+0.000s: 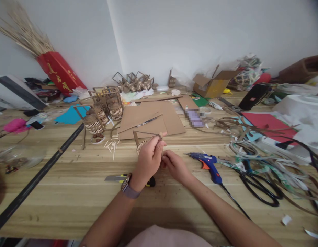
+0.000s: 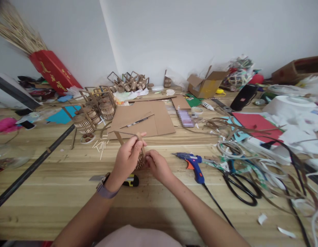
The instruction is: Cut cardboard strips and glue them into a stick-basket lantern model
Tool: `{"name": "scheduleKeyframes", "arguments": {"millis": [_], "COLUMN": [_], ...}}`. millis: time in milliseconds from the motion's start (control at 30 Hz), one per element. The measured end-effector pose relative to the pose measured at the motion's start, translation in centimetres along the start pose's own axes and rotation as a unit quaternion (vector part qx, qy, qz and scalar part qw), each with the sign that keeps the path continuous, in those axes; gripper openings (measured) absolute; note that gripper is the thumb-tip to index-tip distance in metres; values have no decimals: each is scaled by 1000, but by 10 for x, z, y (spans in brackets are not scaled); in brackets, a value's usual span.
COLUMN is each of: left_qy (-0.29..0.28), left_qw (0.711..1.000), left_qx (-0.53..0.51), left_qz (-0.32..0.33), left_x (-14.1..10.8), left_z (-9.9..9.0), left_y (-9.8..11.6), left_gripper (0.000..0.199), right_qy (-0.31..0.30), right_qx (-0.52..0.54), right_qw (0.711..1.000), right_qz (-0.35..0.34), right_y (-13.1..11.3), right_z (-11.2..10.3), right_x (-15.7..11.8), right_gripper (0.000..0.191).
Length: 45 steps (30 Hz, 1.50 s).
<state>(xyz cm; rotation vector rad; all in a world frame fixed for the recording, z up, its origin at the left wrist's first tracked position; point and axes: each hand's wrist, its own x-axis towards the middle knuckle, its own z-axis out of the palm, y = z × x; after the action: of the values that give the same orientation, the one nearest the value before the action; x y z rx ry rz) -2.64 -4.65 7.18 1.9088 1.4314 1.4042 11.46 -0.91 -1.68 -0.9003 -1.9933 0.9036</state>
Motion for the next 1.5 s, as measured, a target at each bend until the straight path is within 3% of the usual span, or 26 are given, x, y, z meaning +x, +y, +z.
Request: {"name": "scheduleKeyframes", "arguments": {"millis": [200, 300, 533, 767, 867, 967, 1000, 1133, 1233, 1367, 1433, 1500], "left_qy": [-5, -11, -17, -16, 56, 163, 173, 62, 0, -19, 4, 63], "left_qw": [1000, 1000, 1000, 1000, 996, 974, 967, 962, 971, 980, 986, 985], "left_qx": [-1, -4, 1, -11, 11, 47, 45, -34, -62, -44, 17, 112], "left_qz": [4, 3, 4, -13, -61, -149, -181, -266, -229, -191, -164, -117], "left_x": [-3, -5, -7, -13, -23, -34, -37, -46, -53, -67, -74, -77], "left_z": [-1, -2, -3, -7, -19, -33, -37, -35, -24, -17, -17, -19], "left_y": [-5, -6, -11, -12, -22, -43, -51, -72, -73, -68, -63, -56], "left_gripper": [25, 25, 24, 23, 27, 30, 30, 46, 50, 50, 49, 47], "right_qy": [-20, -17, 14, -3, -15, -22, -24, -31, -31, -36, -42, -47], "right_qx": [11, 7, -50, -85, -95, -102, -104, -105, -104, -103, -101, -98], "right_qw": [1000, 1000, 999, 996, 995, 994, 994, 994, 994, 994, 994, 994], "right_qz": [8, 9, 5, -1, 7, 13, 15, 20, 24, 28, 29, 29], "right_y": [-6, -7, -9, -11, -10, -10, -10, -10, -9, -8, -9, -9], "right_z": [-1, 2, 8, 5, 1, -2, -2, -3, -5, -10, -13, -15], "right_x": [-1, -1, 1, 1, 3, 5, 5, 7, 7, 8, 8, 8], "right_gripper": [6, 14, 10, 11, 12, 14, 15, 15, 14, 12, 12, 12]}}
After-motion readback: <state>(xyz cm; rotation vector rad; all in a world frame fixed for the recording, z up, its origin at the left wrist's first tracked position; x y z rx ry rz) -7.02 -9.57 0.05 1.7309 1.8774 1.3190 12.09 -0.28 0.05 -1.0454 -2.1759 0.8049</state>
